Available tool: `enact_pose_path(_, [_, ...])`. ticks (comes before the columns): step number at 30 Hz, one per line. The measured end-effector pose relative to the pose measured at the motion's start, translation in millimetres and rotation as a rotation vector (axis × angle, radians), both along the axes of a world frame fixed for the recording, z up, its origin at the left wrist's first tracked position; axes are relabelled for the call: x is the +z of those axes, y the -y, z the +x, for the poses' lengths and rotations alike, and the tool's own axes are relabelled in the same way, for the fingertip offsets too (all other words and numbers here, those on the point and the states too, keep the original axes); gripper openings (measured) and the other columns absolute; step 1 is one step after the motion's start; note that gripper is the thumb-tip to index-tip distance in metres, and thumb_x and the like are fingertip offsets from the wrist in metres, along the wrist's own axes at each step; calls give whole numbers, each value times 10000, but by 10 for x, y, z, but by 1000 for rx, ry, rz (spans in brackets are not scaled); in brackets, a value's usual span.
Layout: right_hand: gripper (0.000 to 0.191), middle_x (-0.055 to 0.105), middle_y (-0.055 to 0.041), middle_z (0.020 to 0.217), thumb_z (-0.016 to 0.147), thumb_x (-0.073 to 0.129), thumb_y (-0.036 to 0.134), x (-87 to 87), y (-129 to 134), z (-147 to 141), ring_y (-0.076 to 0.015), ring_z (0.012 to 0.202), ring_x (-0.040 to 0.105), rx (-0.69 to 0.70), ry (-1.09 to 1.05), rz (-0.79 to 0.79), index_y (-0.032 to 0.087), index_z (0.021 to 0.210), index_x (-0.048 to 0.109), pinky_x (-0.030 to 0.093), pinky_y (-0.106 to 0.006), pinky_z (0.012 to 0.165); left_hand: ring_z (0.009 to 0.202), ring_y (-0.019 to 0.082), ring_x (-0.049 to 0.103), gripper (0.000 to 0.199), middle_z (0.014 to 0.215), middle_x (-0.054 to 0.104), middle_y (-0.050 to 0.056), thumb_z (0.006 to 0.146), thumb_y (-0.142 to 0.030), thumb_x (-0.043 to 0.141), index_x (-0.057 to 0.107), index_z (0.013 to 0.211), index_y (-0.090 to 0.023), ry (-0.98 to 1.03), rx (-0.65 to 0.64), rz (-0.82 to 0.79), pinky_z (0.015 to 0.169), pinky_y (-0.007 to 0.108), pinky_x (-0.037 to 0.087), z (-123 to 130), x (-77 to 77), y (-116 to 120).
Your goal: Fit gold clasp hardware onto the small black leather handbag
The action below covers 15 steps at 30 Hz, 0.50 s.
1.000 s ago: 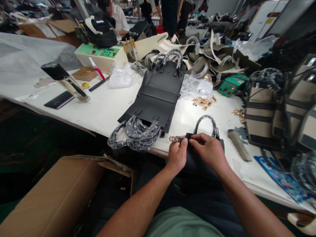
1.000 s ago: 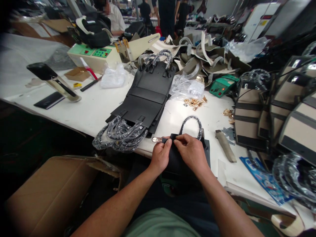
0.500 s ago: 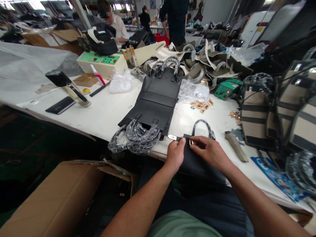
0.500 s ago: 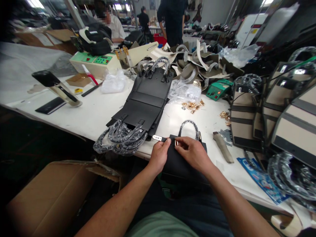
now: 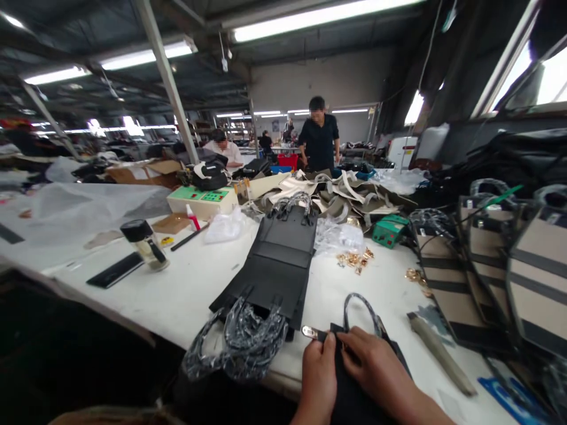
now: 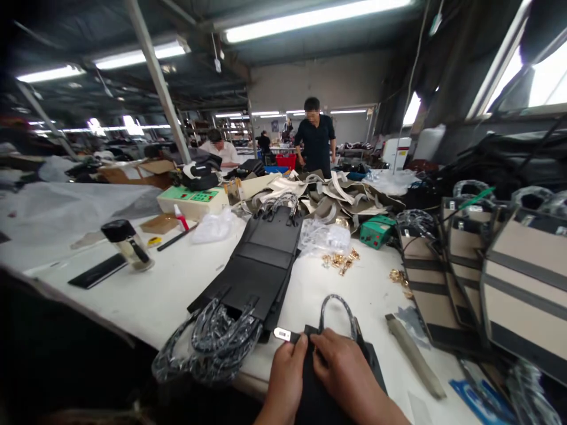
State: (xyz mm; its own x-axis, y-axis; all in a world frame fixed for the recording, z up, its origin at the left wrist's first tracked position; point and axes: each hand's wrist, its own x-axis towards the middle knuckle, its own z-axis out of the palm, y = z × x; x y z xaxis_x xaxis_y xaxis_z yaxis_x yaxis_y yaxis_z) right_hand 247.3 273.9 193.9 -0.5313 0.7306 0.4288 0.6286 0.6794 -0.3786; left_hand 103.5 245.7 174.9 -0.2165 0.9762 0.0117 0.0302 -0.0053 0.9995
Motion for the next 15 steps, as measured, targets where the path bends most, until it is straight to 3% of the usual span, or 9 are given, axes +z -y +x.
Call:
enact_pose_path(4, [264, 597, -26, 1039, 979, 411, 237, 8, 0, 28, -130, 954, 599, 28, -8, -133, 230, 1094, 649, 444, -273, 864, 914, 255, 597, 677, 874, 616, 159, 887, -723, 422, 580, 877, -65, -42, -29, 58, 794, 308, 450, -25, -86, -55])
enact_pose_path(7, [225, 608, 17, 1028, 989, 455, 308, 38, -28, 125, -94, 958, 587, 111, -32, -233, 261, 1073, 659, 439, -227, 884, 880, 265, 598, 759, 847, 633, 166, 853, -778, 406, 632, 867, -54, -107, 41, 50, 785, 327, 432, -44, -243, -119])
enact_pose_path(9, [301, 619, 11, 1120, 1009, 440, 392, 49, -78, 168, -94, 1041, 583, 158, -42, -271, 270, 1174, 661, 425, -199, 953, 898, 275, 604, 762, 902, 649, 180, 850, -761, 423, 661, 921, -41, -83, 62, 43, 807, 337, 429, -57, -347, -165])
enact_pose_path(12, [506, 595, -82, 1274, 962, 481, 506, 47, -159, 133, -197, 1183, 561, 87, -113, -334, 195, 1333, 629, 410, -246, 1044, 945, 287, 609, 662, 960, 654, 184, 880, -662, 457, 670, 986, -44, -58, 82, 31, 855, 347, 429, -47, -441, -199])
enact_pose_path(15, [597, 644, -137, 1154, 851, 583, 559, -28, -197, 30, -291, 1125, 587, 44, -239, -245, 167, 1293, 665, 463, -327, 995, 966, 279, 610, 496, 981, 651, 172, 902, -511, 475, 656, 1012, -63, -52, 174, -43, 882, 351, 433, 29, -465, -179])
